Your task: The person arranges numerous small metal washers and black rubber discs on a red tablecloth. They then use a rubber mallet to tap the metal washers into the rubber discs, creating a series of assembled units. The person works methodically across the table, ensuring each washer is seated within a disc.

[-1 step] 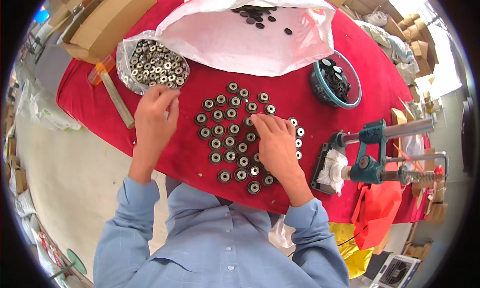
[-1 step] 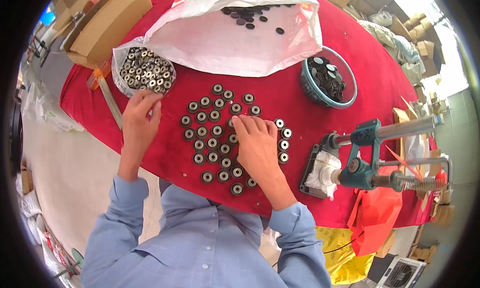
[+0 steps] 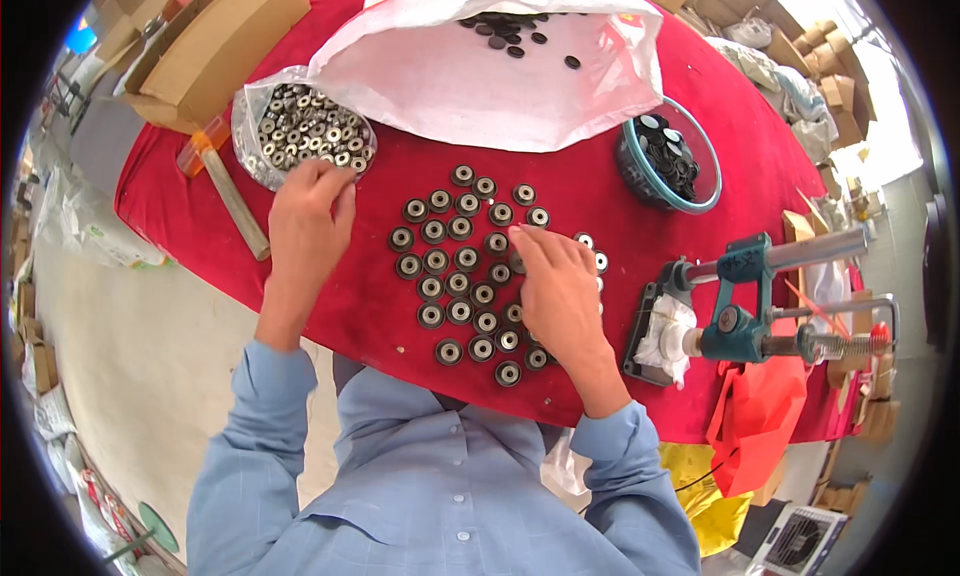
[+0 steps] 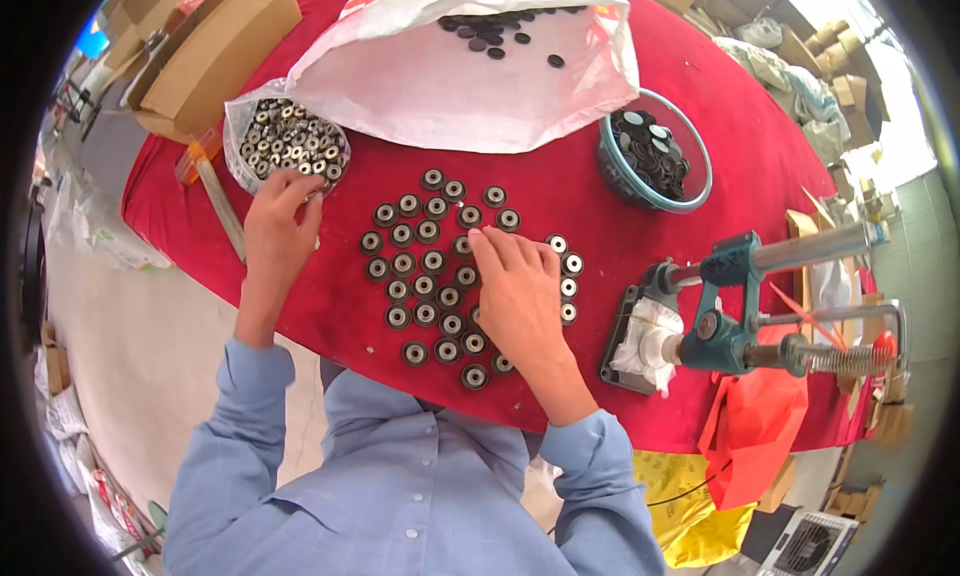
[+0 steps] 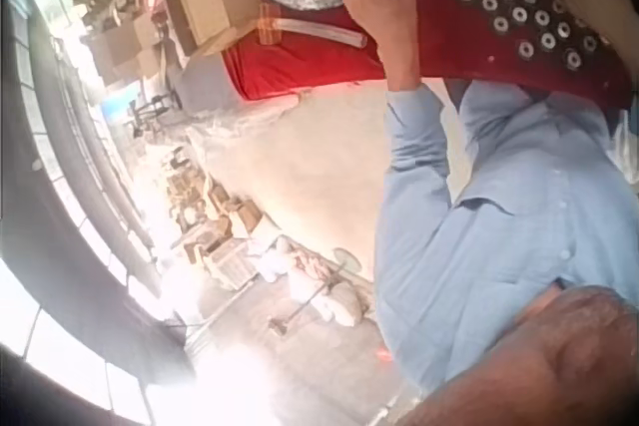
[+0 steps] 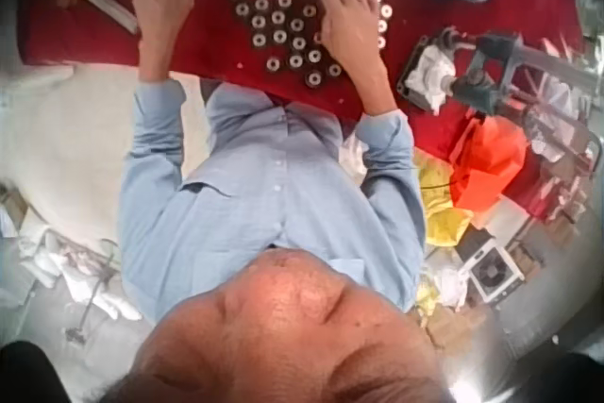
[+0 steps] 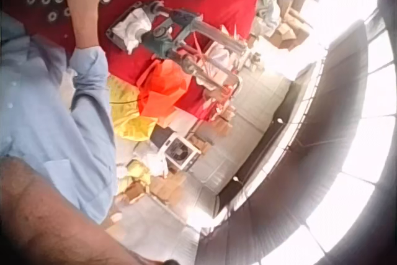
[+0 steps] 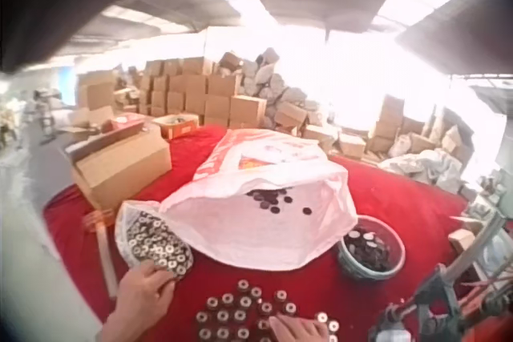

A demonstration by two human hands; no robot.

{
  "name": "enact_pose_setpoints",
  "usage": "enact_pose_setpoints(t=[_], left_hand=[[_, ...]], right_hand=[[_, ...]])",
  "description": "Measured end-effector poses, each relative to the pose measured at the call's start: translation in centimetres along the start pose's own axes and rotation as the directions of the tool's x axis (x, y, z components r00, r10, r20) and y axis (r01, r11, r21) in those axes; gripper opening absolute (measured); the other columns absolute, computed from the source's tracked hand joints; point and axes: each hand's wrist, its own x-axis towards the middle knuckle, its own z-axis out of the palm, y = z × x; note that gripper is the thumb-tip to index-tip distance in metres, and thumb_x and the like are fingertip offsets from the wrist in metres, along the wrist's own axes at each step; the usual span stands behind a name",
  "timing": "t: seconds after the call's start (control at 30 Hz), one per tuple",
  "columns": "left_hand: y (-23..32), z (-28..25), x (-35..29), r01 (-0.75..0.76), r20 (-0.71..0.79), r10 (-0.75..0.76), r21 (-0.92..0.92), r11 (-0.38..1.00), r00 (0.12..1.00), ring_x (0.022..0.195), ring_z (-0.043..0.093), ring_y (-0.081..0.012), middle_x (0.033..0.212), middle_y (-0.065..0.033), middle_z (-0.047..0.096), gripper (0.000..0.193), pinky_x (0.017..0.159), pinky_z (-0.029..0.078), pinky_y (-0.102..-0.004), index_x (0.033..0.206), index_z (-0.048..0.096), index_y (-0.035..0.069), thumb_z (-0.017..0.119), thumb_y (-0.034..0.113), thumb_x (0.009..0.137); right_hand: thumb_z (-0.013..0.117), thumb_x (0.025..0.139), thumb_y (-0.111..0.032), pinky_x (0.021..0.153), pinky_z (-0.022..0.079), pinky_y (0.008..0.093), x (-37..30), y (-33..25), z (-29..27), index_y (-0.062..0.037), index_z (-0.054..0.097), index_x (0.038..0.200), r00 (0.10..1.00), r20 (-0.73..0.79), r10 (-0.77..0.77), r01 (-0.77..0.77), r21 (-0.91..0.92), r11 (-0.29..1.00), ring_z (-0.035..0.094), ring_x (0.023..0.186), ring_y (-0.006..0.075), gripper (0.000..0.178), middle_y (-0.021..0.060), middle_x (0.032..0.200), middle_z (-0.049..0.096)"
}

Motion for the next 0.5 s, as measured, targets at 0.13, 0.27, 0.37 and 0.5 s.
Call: enact_pose_setpoints(t=[0.13, 0.27, 0.37, 0.5], left_hand=[[-3.4, 3.0, 2.2, -0.033, 0.157, 0.014, 0.120, 0.992, 0.987, 0.098, 0.070, -0.0378, 0.105, -0.0144, 0.070, 0.024, 0.087, 0.056, -0.0490, 0.113, 0.078, 0.003, 0.080, 0.011, 0.090], [-4.8, 4.6, 2.2, 0.020, 0.222, -0.049, 0.135, 0.991, 0.974, 0.100, 0.070, -0.0386, 0.107, -0.0153, 0.068, 0.026, 0.086, 0.056, -0.0480, 0.114, 0.079, 0.004, 0.082, 0.010, 0.088], [-5.0, 5.1, 2.1, -0.037, 0.230, 0.004, 0.140, 0.990, 0.973, 0.099, 0.071, -0.0357, 0.111, -0.0126, 0.068, 0.032, 0.085, 0.056, -0.0457, 0.119, 0.080, 0.006, 0.083, 0.010, 0.088], [-4.4, 5.0, 2.1, -0.083, 0.218, 0.059, 0.101, 0.991, 0.974, 0.102, 0.069, -0.0364, 0.110, -0.0138, 0.067, 0.027, 0.088, 0.056, -0.0464, 0.115, 0.078, 0.003, 0.082, 0.006, 0.088]], right_hand=[[0.067, 0.086, 0.004, 0.103, 0.052, 0.0478, -3.4, -0.1, -4.0, -0.0051, 0.072, 0.129, 0.974, -0.194, 0.118, -0.095, 0.123, 0.988, 0.070, 0.118, 0.0311, 0.045, 0.0112, 0.128, 0.073], [0.068, 0.084, 0.007, 0.097, 0.054, 0.0465, -7.8, -0.1, -5.2, -0.0042, 0.073, 0.126, 0.936, -0.260, 0.236, -0.185, 0.204, 0.961, 0.073, 0.110, 0.0334, 0.043, 0.0121, 0.121, 0.075], [0.069, 0.083, 0.010, 0.093, 0.055, 0.0434, -11.0, 0.0, -5.3, -0.0049, 0.075, 0.122, 0.893, -0.282, 0.352, -0.280, 0.265, 0.923, 0.073, 0.105, 0.0319, 0.042, 0.0120, 0.116, 0.076], [0.069, 0.082, 0.012, 0.088, 0.056, 0.0409, -14.1, 0.1, -4.2, -0.0054, 0.075, 0.120, 0.843, -0.301, 0.446, -0.350, 0.322, 0.880, 0.072, 0.102, 0.0309, 0.042, 0.0113, 0.113, 0.075]])
